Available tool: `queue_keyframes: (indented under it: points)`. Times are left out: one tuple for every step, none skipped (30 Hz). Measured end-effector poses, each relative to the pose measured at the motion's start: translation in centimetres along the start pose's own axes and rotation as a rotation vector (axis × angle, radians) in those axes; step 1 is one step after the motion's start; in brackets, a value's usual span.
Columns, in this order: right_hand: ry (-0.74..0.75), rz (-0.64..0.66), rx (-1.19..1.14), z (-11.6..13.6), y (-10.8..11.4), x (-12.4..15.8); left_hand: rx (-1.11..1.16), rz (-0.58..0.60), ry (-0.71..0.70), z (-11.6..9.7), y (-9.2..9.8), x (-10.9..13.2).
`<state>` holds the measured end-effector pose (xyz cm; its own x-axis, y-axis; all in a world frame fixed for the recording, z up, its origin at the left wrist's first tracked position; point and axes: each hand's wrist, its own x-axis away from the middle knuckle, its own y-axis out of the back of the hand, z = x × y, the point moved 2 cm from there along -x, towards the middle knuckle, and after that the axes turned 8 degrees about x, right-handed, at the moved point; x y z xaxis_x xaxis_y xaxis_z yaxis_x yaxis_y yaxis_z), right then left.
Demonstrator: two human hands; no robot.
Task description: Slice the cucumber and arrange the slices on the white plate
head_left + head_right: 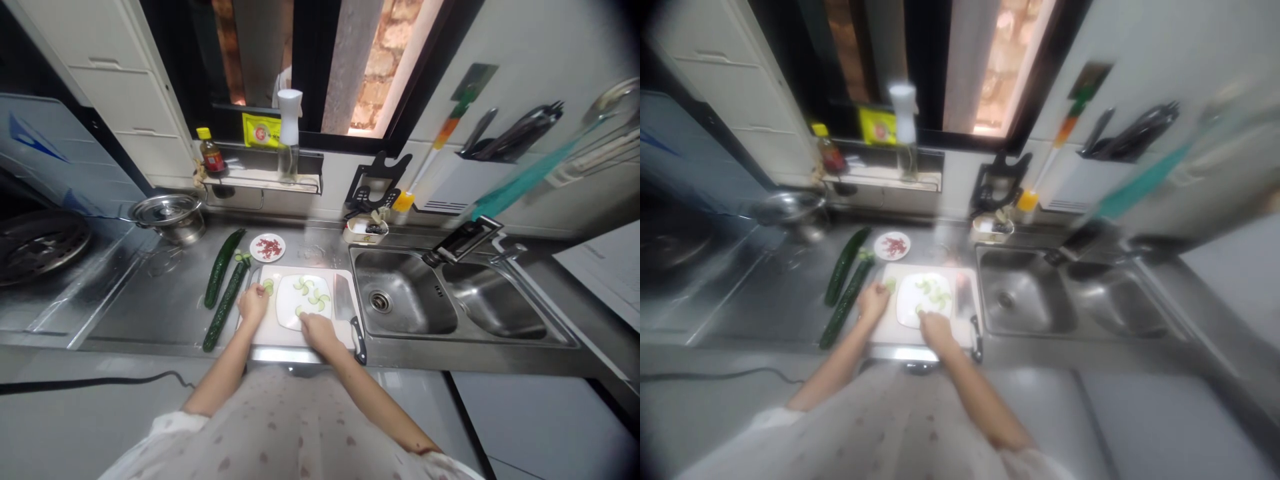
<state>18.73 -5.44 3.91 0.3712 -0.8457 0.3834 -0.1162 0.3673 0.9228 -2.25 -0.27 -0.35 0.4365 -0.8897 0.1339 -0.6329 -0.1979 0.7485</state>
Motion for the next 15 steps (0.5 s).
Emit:
queue_keyframes:
  points:
    - [0.002, 0.001, 0.000, 0.0, 0.0, 0.0, 0.057, -0.001, 0.008, 0.2, -0.1, -0.2]
    - [0.001, 0.001, 0.001, 0.0, 0.0, 0.0, 0.118, -0.003, 0.020, 0.5, -0.3, -0.3]
    - [0.002, 0.001, 0.002, 0.0, 0.0, 0.0, 0.184, -0.005, 0.034, 0.7, -0.5, -0.5]
    - [0.002, 0.002, 0.004, 0.0, 0.0, 0.0, 0.257, -0.007, 0.046, 1.0, -0.6, -0.6]
    - [0.002, 0.003, 0.007, 0.0, 0.0, 0.0, 0.336, -0.005, 0.054, 1.2, -0.7, -0.6]
    - [0.004, 0.002, 0.009, 0.1, 0.0, 0.0, 0.423, 0.002, 0.060, 1.3, -0.8, -0.7]
    - [0.005, 0.000, 0.011, 0.1, 0.0, 0.0, 0.516, 0.014, 0.063, 1.3, -0.9, -0.6]
    - [0.008, -0.004, 0.011, 0.1, 0.0, 0.0, 0.609, 0.029, 0.067, 1.3, -0.9, -0.5]
    - [0.010, -0.007, 0.010, 0.1, 0.0, 0.0, 0.696, 0.044, 0.071, 1.2, -0.8, -0.4]
    - [0.010, -0.009, 0.007, 0.1, 0.0, -0.1, 0.769, 0.059, 0.078, 1.0, -0.7, -0.3]
    - [0.010, -0.009, 0.003, 0.1, 0.0, -0.1, 0.825, 0.072, 0.084, 0.8, -0.6, -0.1]
    - [0.010, -0.008, -0.003, 0.1, 0.0, -0.2, 0.863, 0.081, 0.090, 0.5, -0.3, 0.1]
    - [0.009, -0.006, -0.011, 0.0, 0.1, -0.3, 0.885, 0.088, 0.091, 0.2, -0.1, 0.3]
    - [0.007, -0.006, -0.024, 0.0, 0.1, -0.3, 0.894, 0.096, 0.088, -0.2, 0.2, 0.5]
    - [0.003, -0.007, -0.040, -0.1, 0.2, -0.4, 0.894, 0.103, 0.081, -0.5, 0.5, 0.6]
